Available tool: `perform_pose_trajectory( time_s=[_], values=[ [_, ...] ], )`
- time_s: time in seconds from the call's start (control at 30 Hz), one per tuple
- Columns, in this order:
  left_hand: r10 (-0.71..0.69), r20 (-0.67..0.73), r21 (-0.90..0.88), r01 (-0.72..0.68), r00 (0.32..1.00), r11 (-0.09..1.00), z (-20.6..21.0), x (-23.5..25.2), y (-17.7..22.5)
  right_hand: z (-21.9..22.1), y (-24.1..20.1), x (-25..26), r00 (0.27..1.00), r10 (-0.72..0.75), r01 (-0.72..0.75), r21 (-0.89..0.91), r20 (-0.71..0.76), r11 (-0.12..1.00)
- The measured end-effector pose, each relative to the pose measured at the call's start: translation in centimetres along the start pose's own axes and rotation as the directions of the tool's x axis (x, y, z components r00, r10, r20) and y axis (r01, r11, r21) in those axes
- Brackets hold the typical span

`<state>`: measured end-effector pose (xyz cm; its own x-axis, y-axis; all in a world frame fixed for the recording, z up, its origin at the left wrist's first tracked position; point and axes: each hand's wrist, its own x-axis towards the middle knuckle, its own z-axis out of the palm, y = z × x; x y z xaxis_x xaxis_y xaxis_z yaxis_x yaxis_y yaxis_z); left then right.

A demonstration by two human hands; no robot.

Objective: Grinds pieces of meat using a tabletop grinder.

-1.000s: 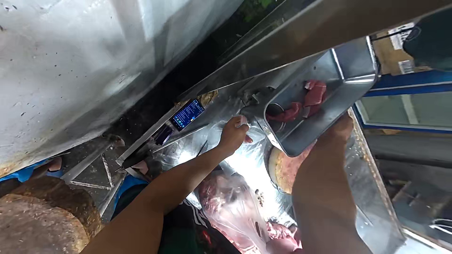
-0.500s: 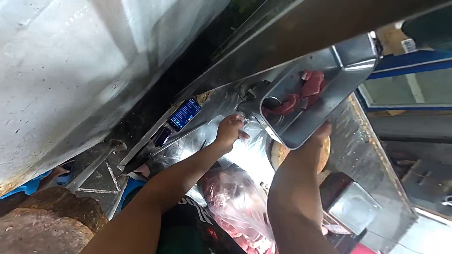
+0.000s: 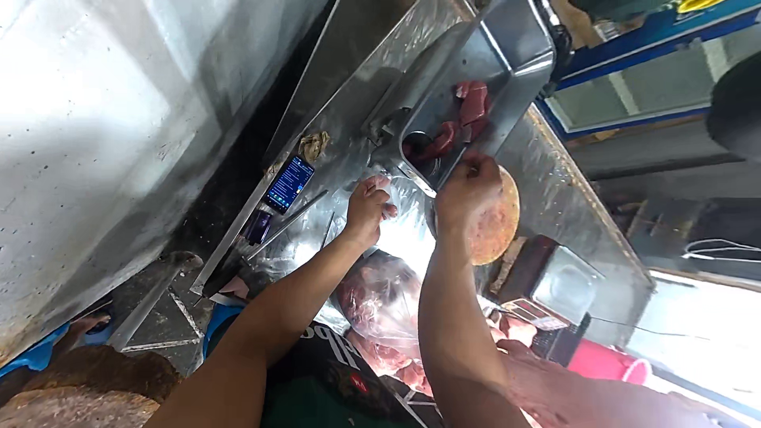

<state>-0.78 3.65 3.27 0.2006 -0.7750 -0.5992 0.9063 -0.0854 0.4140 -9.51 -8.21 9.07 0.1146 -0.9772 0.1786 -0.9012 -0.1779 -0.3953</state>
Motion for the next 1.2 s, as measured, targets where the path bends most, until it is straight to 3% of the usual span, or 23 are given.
perform_pose_trajectory(
  time_s=[0.1,0.23,0.43,0.57,1.2],
  values=[
    [-0.014,-0.035,-0.045,0.012,0.999,0.999,0.1,-0.6,-0.1,1.2,-0.3,0.2,0.998,-0.042,0.038,-0.095,-0.039,0.995],
    [-0.040,-0.058,-0.016,0.040,0.998,0.999,0.8,-1.5,-0.2,0.8,-1.7,1.2,0.985,0.118,-0.098,-0.149,0.130,0.984],
    [-0.079,-0.114,-0.088,0.069,0.990,0.994,1.6,-1.2,-0.8,1.1,-2.8,1.5,0.966,0.196,-0.140,-0.298,0.167,0.944],
    [-0.066,-0.142,-0.160,0.043,0.988,0.986,2.3,-0.2,-1.0,1.0,-3.3,1.4,0.964,0.206,-0.147,-0.313,0.167,0.938],
    [-0.025,-0.146,-0.135,0.005,0.989,0.991,2.9,-0.5,-0.6,1.5,-3.0,1.7,0.962,0.226,-0.159,-0.363,0.150,0.918]
  ],
)
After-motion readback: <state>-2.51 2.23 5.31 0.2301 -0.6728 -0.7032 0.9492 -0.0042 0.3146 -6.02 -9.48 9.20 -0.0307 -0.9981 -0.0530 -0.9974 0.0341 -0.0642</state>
